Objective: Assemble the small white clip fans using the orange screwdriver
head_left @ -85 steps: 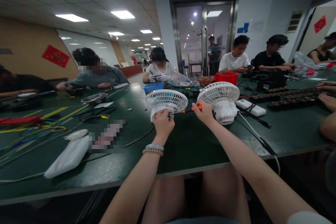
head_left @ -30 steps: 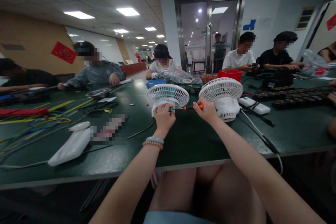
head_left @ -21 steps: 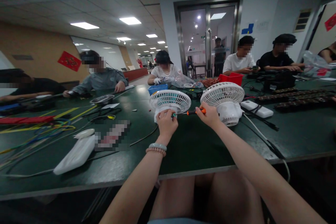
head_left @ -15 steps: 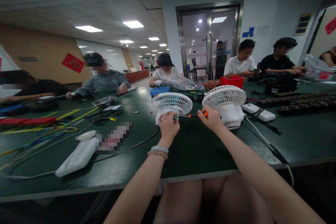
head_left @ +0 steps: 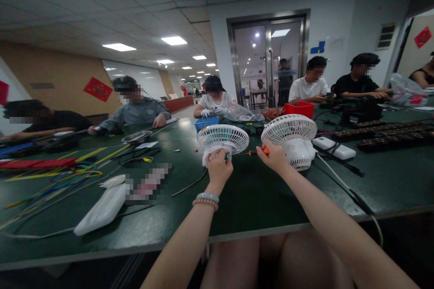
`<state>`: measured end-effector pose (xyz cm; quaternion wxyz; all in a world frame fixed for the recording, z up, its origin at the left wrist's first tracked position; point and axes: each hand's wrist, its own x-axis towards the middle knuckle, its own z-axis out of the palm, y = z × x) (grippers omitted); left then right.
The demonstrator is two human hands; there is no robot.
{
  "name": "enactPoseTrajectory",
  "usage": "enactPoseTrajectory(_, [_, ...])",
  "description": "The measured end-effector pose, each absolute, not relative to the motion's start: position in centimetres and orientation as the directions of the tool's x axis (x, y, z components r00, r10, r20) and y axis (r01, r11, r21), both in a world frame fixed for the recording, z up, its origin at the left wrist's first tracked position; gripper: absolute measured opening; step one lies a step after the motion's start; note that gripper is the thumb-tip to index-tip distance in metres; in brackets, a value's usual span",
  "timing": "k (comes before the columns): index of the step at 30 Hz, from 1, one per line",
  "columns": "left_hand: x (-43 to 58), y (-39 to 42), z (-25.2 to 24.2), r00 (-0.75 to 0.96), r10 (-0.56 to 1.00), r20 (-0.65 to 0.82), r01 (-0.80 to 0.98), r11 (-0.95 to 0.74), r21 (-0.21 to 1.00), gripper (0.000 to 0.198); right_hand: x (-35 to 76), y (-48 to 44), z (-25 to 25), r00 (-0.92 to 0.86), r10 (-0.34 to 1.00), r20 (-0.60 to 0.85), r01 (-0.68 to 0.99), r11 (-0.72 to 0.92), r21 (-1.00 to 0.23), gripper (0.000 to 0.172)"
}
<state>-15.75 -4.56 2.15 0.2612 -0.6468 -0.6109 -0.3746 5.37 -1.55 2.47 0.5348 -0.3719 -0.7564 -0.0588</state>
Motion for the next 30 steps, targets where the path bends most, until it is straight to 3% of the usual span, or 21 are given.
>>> enactPoseTrajectory(8, [-15.7, -4.7, 2.1, -0.030, 0.597, 0.802, 0.985, -0.117, 0.124, 0.018, 5.3, -1.4, 2.1, -0.151, 0.526, 0.837, 0.610, 0.716, -0.341, 0.032])
enactPoseTrajectory(18, [-15.7, -4.5, 2.1, -0.016, 0.605, 0.796, 0.985, -0.127, 0.117, 0.018, 5.6, -1.3, 2.2, -0.192, 0.504, 0.842, 0.658, 0.703, -0.271, 0.033])
enactPoseTrajectory(30, [-15.2, -4.8, 2.3, -0.038, 0.607, 0.794, 0.982, -0.124, 0.142, 0.016, 6.2, -0.9, 1.5, -0.143, 0.542, 0.828, 0.634, 0.692, -0.344, 0.032])
